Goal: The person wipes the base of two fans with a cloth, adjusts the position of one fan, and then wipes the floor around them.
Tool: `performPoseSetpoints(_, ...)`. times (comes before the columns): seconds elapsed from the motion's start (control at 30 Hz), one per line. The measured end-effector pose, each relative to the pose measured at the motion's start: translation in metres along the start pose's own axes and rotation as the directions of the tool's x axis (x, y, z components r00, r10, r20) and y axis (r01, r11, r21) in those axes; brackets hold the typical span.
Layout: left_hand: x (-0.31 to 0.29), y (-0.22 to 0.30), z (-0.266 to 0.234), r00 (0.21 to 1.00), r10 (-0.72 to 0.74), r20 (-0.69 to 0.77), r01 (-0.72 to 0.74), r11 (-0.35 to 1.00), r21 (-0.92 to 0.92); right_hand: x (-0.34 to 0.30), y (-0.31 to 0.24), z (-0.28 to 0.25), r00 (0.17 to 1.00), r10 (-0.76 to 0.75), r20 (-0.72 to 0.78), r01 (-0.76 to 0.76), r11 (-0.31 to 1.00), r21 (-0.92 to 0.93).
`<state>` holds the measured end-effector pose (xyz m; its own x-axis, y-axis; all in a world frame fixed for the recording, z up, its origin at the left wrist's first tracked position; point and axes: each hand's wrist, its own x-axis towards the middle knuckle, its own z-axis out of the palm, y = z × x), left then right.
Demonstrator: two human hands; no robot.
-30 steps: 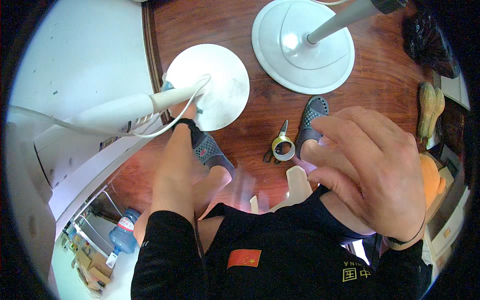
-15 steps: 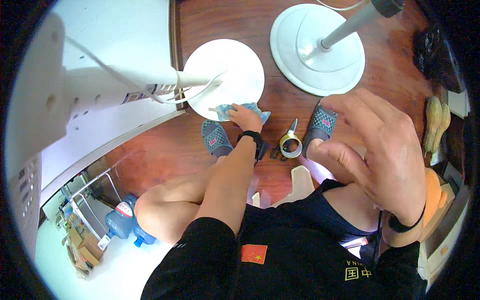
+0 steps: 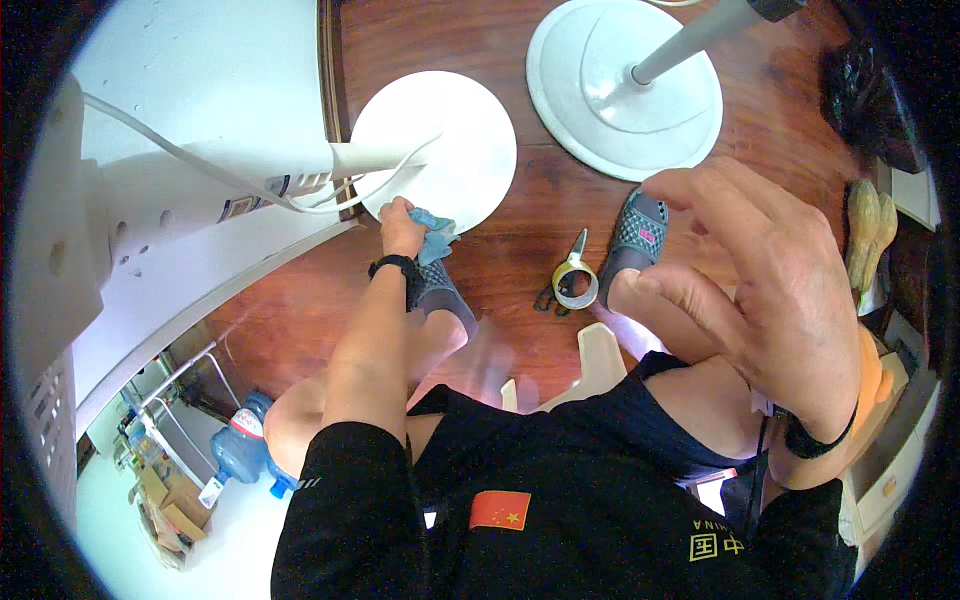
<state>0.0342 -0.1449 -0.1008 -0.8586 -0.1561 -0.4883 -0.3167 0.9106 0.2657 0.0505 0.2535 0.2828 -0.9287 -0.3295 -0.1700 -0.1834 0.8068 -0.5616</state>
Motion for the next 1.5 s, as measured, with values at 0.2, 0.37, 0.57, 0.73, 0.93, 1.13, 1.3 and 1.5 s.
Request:
performPoseSetpoints(0.2, -0.007, -0.013, -0.009, 0.997, 0.066, -0.044, -0.065, 0.997, 0.032, 0.004, -0.004, -0.003, 0.999, -0.029, 0.023, 0.029, 1.000, 0.006)
performPoseSetpoints(0.37, -0.041, 0.043, 0.017, 0.989, 0.028, -0.143, -0.019, 0.998, 0.062, 0.003, -0.007, -0.005, 0.999, -0.025, 0.031, 0.024, 1.000, 0.005)
performPoseSetpoints(0.57, -0.046, 0.034, 0.018, 0.984, 0.029, -0.178, -0.026, 0.999, 0.021, 0.004, -0.005, 0.000, 0.999, -0.042, 0.011, 0.042, 0.999, -0.005)
performPoseSetpoints(0.73, -0.017, -0.012, 0.010, 0.988, 0.068, -0.139, -0.068, 0.998, 0.007, 0.003, -0.008, -0.004, 0.999, -0.049, 0.023, 0.049, 0.999, 0.018)
performPoseSetpoints(0.93, -0.037, 0.029, 0.008, 0.988, 0.111, -0.109, -0.106, 0.993, 0.049, 0.000, -0.002, -0.003, 1.000, -0.016, 0.018, 0.016, 1.000, -0.006)
performPoseSetpoints(1.13, -0.023, 0.013, -0.003, 0.996, 0.089, -0.030, -0.088, 0.996, 0.021, 0.001, -0.005, -0.003, 0.999, -0.027, 0.031, 0.027, 1.000, 0.003)
performPoseSetpoints(1.3, 0.018, -0.033, -0.024, 0.982, -0.008, -0.186, 0.023, 0.996, 0.082, 0.002, -0.002, -0.003, 0.999, -0.046, 0.019, 0.047, 0.999, -0.025)
performPoseSetpoints(1.5, 0.044, -0.026, -0.068, 0.794, 0.194, -0.576, -0.077, 0.972, 0.221, 0.002, -0.004, -0.004, 0.999, -0.054, 0.009, 0.054, 0.998, -0.027)
